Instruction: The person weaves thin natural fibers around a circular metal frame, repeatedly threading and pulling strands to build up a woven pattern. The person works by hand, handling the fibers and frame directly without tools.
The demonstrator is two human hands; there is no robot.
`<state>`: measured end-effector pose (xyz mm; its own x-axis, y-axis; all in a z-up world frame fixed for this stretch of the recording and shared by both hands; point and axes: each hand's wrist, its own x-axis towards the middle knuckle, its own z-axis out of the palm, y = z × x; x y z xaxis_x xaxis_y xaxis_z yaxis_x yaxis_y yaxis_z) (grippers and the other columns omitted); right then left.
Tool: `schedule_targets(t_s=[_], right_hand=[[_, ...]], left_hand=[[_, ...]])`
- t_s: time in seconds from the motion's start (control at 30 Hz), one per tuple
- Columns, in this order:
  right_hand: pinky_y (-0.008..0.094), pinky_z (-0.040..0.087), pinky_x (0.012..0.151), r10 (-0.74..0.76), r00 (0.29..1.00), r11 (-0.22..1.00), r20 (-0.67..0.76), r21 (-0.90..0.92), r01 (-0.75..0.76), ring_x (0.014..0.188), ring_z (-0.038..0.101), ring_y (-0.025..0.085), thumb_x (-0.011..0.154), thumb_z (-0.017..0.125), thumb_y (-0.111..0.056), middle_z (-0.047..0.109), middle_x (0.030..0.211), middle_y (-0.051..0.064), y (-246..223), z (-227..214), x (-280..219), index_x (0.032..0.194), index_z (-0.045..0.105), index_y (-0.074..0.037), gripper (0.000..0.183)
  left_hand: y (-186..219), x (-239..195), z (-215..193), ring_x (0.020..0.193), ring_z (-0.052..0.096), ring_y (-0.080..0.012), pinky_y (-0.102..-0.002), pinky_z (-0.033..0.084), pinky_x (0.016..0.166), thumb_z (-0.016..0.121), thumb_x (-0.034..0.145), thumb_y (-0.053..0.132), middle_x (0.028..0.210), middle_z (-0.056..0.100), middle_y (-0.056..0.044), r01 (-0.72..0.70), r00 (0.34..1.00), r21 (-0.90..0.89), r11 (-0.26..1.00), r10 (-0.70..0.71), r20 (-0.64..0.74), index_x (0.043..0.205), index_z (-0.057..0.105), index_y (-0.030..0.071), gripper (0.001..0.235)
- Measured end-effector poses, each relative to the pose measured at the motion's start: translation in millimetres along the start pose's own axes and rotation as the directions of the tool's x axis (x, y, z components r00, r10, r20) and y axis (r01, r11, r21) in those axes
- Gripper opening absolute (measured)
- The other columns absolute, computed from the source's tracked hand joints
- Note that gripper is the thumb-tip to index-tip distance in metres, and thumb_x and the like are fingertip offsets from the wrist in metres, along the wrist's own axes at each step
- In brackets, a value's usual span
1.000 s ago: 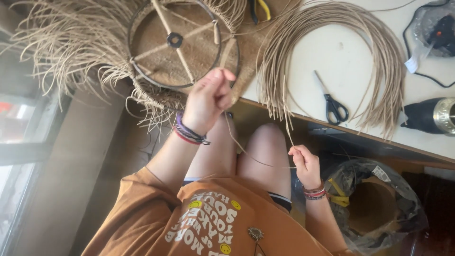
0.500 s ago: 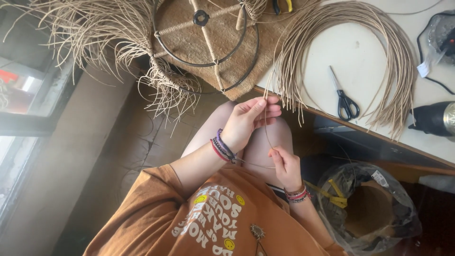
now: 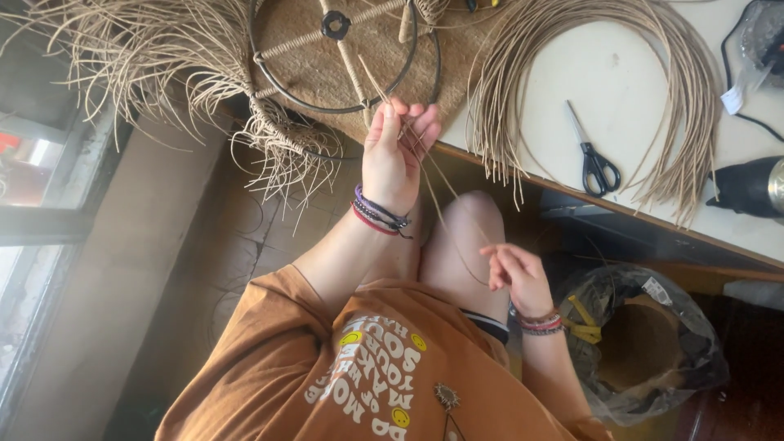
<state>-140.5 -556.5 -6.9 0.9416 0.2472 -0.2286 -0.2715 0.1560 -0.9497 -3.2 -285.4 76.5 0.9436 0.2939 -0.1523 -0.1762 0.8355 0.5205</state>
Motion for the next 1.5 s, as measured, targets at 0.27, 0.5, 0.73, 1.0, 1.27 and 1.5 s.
schedule_targets(t_s=[0.27,0.5,0.73,1.0,1.27,1.5], right_hand=[[0.041,0.054,0.074,0.097,0.943,0.705,0.317,-0.691,0.16,0.076,0.066,0.025,0.1,0.059,-0.016,0.071,0.098,0.009,-36,15,2,0.085,0.076,-0.004,0.026],[0.035,0.054,0.066,0.053,0.984,0.571,0.167,-0.814,0.107,0.065,0.062,0.022,0.109,0.04,-0.03,0.06,0.07,0.003,-1,12,-2,0.081,0.062,-0.013,0.04],[0.031,0.052,0.059,-0.098,0.994,0.537,0.056,-0.837,0.1,0.055,0.059,0.019,0.11,0.04,-0.032,0.058,0.059,0.002,38,1,-13,0.079,0.059,-0.016,0.04],[0.037,0.061,0.069,-0.258,0.96,0.621,0.108,-0.743,0.251,0.078,0.073,0.025,0.106,0.051,-0.022,0.076,0.089,0.01,24,-11,-12,0.101,0.073,-0.011,0.025],[0.031,0.056,0.055,-0.483,0.838,0.654,0.254,-0.532,0.538,0.053,0.063,0.017,0.099,0.054,-0.002,0.063,0.063,0.004,-31,43,52,0.108,0.077,0.001,0.025],[0.03,0.055,0.049,-0.475,0.834,0.659,0.282,-0.514,0.549,0.051,0.07,0.019,0.099,0.061,0.005,0.072,0.065,0.01,-50,155,145,0.122,0.065,0.004,0.023]], left_hand=[[-30,7,5,0.096,0.076,-0.0233,-0.037,0.066,0.085,0.042,0.112,0.034,0.104,0.069,-0.002,0.077,0.997,-0.03,0.997,-0.077,-0.015,0.102,0.053,0.016,0.023],[-12,-1,24,0.046,0.035,-0.0032,-0.015,0.033,0.041,0.032,0.113,0.033,0.084,0.056,0.003,0.03,0.993,0.034,0.999,-0.033,0.114,0.102,0.046,0.02,0.022],[-10,-3,7,0.047,0.023,-0.0028,-0.015,0.022,0.042,0.03,0.113,0.031,0.077,0.045,0.005,0.037,0.994,0.043,0.998,-0.042,0.102,0.104,0.046,0.02,0.021],[48,-18,-59,0.144,0.047,-0.0385,-0.06,0.035,0.117,0.045,0.104,0.027,0.147,0.059,-0.017,0.312,0.769,-0.037,0.949,-0.23,0.596,0.126,0.066,0.008,0.036],[71,-25,-150,0.097,0.076,-0.0255,-0.037,0.06,0.089,0.054,0.089,-0.008,0.104,0.077,-0.018,0.096,0.863,0.679,0.728,-0.401,0.308,0.116,0.074,0.002,0.035],[50,-39,-201,0.091,0.074,-0.0259,-0.043,0.062,0.078,0.066,0.087,0.012,0.123,0.064,-0.013,-0.513,0.857,0.858,-0.012,-0.071,0.511,0.159,0.039,0.016,0.077]])
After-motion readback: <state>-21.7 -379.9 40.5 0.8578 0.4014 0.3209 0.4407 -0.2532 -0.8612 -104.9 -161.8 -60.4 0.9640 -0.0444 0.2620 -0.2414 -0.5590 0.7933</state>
